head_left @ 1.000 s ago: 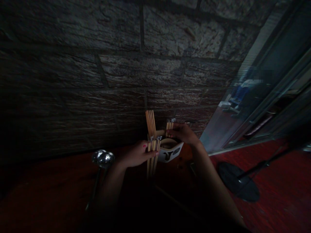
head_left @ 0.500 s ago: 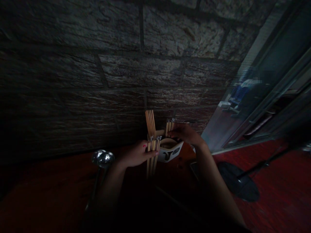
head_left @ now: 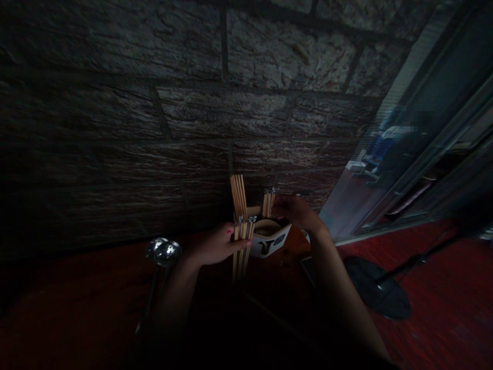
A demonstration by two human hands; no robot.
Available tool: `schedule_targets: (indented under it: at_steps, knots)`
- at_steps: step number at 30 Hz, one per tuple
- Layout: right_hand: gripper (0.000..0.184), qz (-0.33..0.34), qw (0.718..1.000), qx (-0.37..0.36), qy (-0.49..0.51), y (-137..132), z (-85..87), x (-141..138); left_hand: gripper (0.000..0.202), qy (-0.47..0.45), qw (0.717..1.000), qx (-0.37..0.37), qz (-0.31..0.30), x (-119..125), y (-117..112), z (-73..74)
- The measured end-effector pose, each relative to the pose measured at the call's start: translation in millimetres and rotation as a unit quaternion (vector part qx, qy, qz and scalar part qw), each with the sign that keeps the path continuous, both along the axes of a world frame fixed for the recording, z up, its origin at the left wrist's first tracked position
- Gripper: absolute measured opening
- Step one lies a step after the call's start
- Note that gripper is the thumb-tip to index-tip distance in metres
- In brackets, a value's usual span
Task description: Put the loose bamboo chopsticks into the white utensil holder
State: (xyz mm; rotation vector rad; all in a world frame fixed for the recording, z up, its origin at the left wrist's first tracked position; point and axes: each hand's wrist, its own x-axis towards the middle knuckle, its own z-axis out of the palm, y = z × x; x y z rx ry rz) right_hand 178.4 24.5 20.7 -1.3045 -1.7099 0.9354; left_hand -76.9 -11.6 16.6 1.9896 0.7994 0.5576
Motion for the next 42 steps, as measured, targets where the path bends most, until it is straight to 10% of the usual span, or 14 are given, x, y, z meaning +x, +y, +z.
schedule_targets:
  at_steps: [42]
  knots:
    - [0.020, 0.011, 0.993, 0.066, -0.101, -0.5, 0.6, -1.1, 0.023, 0.005, 1.000, 0.010, -0.001, -1.3, -0.1, 0.6]
